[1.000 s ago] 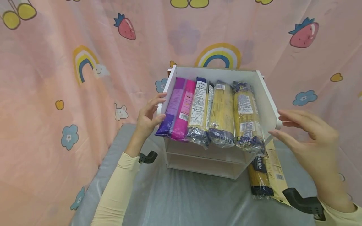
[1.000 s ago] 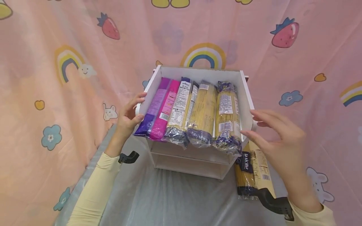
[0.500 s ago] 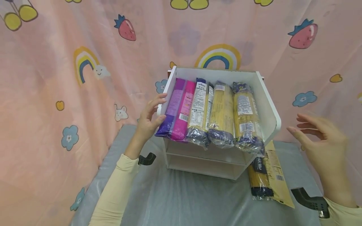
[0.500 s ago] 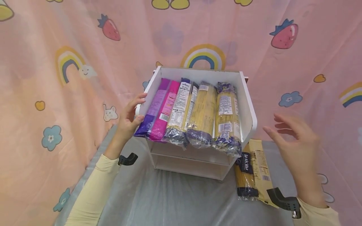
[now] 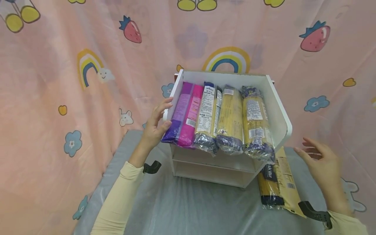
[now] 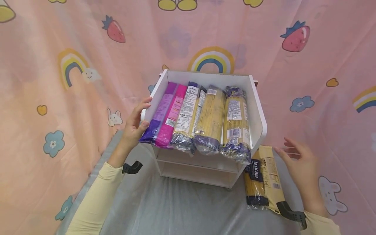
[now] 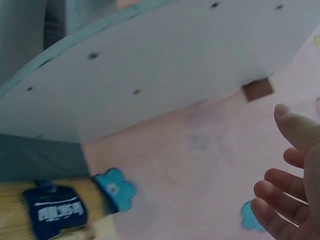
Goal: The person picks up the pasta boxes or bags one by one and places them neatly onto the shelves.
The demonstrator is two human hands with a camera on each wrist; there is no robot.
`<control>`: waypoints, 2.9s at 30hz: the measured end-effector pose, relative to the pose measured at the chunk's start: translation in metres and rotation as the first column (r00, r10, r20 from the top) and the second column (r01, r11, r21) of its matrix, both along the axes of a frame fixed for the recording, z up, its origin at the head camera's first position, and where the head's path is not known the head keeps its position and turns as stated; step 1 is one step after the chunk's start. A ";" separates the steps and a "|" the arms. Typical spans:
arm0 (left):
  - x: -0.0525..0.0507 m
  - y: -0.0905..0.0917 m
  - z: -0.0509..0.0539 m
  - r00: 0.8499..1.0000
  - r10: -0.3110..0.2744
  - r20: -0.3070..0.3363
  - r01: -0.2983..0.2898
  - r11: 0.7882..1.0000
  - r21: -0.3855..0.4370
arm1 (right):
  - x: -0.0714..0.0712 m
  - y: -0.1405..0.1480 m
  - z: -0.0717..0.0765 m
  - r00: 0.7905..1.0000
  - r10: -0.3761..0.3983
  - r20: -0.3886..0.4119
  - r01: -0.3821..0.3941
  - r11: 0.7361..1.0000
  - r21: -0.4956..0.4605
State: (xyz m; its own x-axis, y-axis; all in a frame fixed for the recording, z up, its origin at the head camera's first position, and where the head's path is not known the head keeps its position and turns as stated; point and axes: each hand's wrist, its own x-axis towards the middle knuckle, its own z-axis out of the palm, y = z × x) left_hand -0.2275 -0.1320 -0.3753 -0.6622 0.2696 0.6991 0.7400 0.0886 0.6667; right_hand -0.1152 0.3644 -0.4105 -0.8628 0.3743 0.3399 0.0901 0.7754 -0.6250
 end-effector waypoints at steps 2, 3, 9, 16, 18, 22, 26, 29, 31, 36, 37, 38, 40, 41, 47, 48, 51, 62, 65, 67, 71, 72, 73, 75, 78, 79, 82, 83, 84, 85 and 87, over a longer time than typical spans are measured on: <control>0.000 0.000 -0.001 1.000 -0.003 -0.001 0.003 1.000 -0.003 | 0.000 0.005 -0.013 0.999 0.005 0.037 -0.006 1.000 0.009; 0.001 0.000 -0.001 1.000 -0.004 -0.001 0.004 1.000 -0.003 | 0.000 0.007 -0.019 0.999 0.009 0.049 -0.010 1.000 0.012; 0.003 0.001 0.000 1.000 0.010 0.004 -0.010 1.000 -0.018 | -0.001 0.020 -0.053 0.994 0.023 0.104 -0.026 0.999 0.026; 0.003 0.002 -0.001 1.000 0.001 -0.003 -0.001 1.000 0.000 | 0.002 0.036 -0.094 0.976 0.017 0.215 -0.018 1.000 0.002; 0.003 0.002 -0.001 1.000 -0.007 -0.003 0.007 1.000 0.010 | 0.004 0.041 -0.106 0.966 0.015 0.256 -0.019 1.000 0.011; 0.002 0.003 -0.001 1.000 -0.016 0.000 0.016 1.000 0.021 | 0.008 0.050 -0.128 0.951 0.037 0.306 -0.047 0.999 0.026; 0.002 0.003 -0.001 1.000 -0.022 -0.003 0.022 0.999 0.030 | 0.012 0.057 -0.151 0.930 0.070 0.361 -0.089 0.995 0.037; 0.003 0.004 -0.001 1.000 -0.024 -0.002 0.024 0.999 0.030 | 0.014 0.061 -0.169 0.902 0.077 0.425 -0.105 0.994 0.042; 0.003 0.004 -0.001 1.000 -0.021 0.000 0.021 0.999 0.025 | 0.016 0.062 -0.178 0.884 0.073 0.461 -0.102 0.994 0.037; 0.002 0.004 -0.002 1.000 -0.021 -0.011 0.021 0.999 0.036 | 0.016 0.059 -0.187 0.871 0.071 0.487 -0.097 0.995 0.029; 0.001 0.004 -0.002 1.000 -0.020 -0.013 0.020 0.999 0.039 | 0.016 0.058 -0.186 0.867 0.076 0.492 -0.100 0.995 0.022; 0.001 0.004 -0.002 1.000 -0.020 -0.014 0.021 0.999 0.044 | 0.015 0.057 -0.185 0.861 0.083 0.502 -0.107 0.994 0.018; 0.001 0.003 -0.002 1.000 -0.020 -0.014 0.021 0.999 0.048 | 0.014 0.054 -0.183 0.842 0.084 0.534 -0.111 0.994 0.017; 0.001 0.003 -0.003 1.000 -0.017 -0.012 0.017 0.999 0.046 | 0.013 0.053 -0.182 0.829 0.082 0.553 -0.111 0.994 0.018; 0.002 0.003 -0.002 1.000 -0.007 0.007 0.007 1.000 0.028 | 0.012 0.050 -0.180 0.814 0.058 0.578 -0.100 0.994 0.041; 0.003 0.004 -0.002 1.000 -0.008 0.009 0.007 1.000 0.027 | 0.012 0.051 -0.181 0.822 0.060 0.567 -0.106 0.993 0.048; 0.003 0.004 -0.001 1.000 -0.004 0.014 0.004 1.000 0.025 | 0.014 0.053 -0.181 0.843 0.077 0.532 -0.142 0.987 0.082; 0.003 0.004 -0.002 1.000 -0.016 0.014 0.016 0.999 0.042 | 0.012 0.058 -0.172 0.826 0.083 0.558 -0.225 0.956 0.191; 0.001 0.004 -0.003 1.000 -0.013 0.012 0.013 0.999 0.043 | 0.012 0.057 -0.172 0.844 0.088 0.530 -0.226 0.953 0.201; 0.001 0.004 -0.003 1.000 -0.011 0.012 0.011 0.999 0.041 | 0.012 0.056 -0.172 0.856 0.095 0.508 -0.226 0.953 0.203; 0.001 0.003 -0.003 1.000 -0.004 0.012 0.003 0.999 0.038 | 0.014 0.053 -0.174 0.889 0.087 0.449 -0.202 0.956 0.214; 0.001 0.003 -0.003 1.000 -0.003 0.011 0.003 0.999 0.039 | 0.014 0.051 -0.175 0.898 0.079 0.434 -0.189 0.958 0.217; 0.001 0.003 -0.003 1.000 -0.005 0.010 0.004 0.999 0.040 | 0.015 0.050 -0.175 0.908 0.069 0.414 -0.174 0.960 0.220; 0.001 0.003 -0.003 1.000 -0.005 0.008 0.004 0.999 0.039 | 0.015 0.048 -0.177 0.926 0.050 0.374 -0.143 0.964 0.223; 0.000 0.004 -0.003 1.000 -0.009 0.004 0.009 0.999 0.044 | 0.017 0.046 -0.177 0.945 0.036 0.324 -0.110 0.971 0.213; 0.000 0.004 -0.003 1.000 -0.011 0.003 0.011 0.999 0.045 | 0.018 0.046 -0.177 0.950 0.035 0.311 -0.103 0.973 0.208; -0.001 0.006 -0.003 1.000 -0.011 0.002 0.011 0.999 0.045 | 0.022 0.047 -0.173 0.952 0.040 0.303 -0.101 0.977 0.187; -0.001 0.007 -0.003 1.000 -0.010 0.002 0.010 0.999 0.043 | 0.024 0.047 -0.172 0.951 0.041 0.306 -0.101 0.978 0.183; -0.001 0.007 -0.003 1.000 -0.009 0.002 0.009 0.999 0.042 | 0.025 0.047 -0.170 0.950 0.041 0.309 -0.100 0.979 0.178; -0.001 0.007 -0.003 1.000 -0.007 0.002 0.007 0.999 0.042 | 0.025 0.048 -0.167 0.950 0.042 0.308 -0.100 0.980 0.174; -0.001 0.007 -0.004 1.000 -0.005 0.004 0.005 0.999 0.043 | 0.026 0.049 -0.163 0.950 0.040 0.308 -0.097 0.980 0.172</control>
